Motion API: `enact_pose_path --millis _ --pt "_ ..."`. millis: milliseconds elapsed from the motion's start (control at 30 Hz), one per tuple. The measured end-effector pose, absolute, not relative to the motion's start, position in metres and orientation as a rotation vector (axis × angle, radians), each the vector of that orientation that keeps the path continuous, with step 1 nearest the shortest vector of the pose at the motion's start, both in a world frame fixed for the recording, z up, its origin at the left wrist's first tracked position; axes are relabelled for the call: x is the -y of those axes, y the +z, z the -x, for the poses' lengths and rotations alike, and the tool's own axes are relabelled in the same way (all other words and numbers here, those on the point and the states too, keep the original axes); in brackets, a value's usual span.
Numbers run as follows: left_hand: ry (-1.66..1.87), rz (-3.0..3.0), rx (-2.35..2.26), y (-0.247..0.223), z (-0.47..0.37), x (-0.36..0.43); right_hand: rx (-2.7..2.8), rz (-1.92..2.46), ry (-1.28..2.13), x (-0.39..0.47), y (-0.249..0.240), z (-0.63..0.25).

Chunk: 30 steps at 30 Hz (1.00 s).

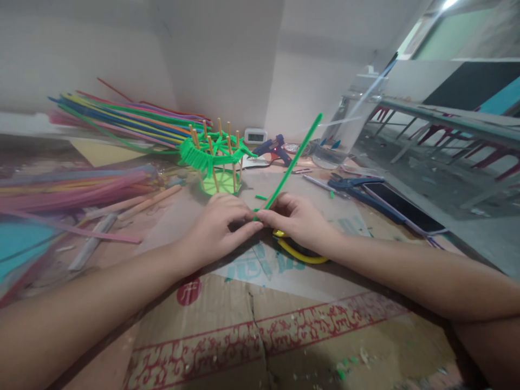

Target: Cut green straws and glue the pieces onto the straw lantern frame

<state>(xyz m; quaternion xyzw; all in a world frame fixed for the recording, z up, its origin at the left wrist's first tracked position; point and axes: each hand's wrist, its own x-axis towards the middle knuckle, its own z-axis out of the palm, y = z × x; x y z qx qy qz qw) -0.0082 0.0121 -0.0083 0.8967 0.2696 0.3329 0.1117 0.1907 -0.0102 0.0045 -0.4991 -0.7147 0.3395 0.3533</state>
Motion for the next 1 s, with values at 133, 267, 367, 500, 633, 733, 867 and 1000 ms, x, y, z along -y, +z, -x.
enact_pose_path --millis 133,267,367,500,633,733,867,1000 --pt "0.977 -2.597 -0.777 -0.008 0.008 -0.013 1.895 1.305 0.880 0.010 0.005 -0.189" --pt "0.999 -2.522 -0.821 -0.007 0.011 -0.014 1.990 1.225 0.864 0.005 0.016 -0.198" --pt "1.034 -2.451 -0.886 -0.003 0.014 -0.014 2.272 1.191 0.690 0.003 0.034 -0.216" --pt "1.017 -2.376 -0.921 0.011 0.016 -0.009 2.639 1.271 0.455 0.005 0.052 -0.241" --pt "1.012 -2.330 -0.969 0.026 0.016 -0.003 2.821 1.333 0.428 0.008 0.054 -0.249" --pt "1.030 -2.323 -0.996 0.034 0.017 0.000 2.876 1.309 0.404 0.009 0.051 -0.245" --pt "1.046 -2.334 -1.012 0.044 0.021 0.004 2.883 1.347 0.253 0.016 0.046 -0.236" --pt "1.052 -2.381 -0.980 0.062 0.024 0.012 2.713 1.424 0.333 0.019 0.042 -0.229"
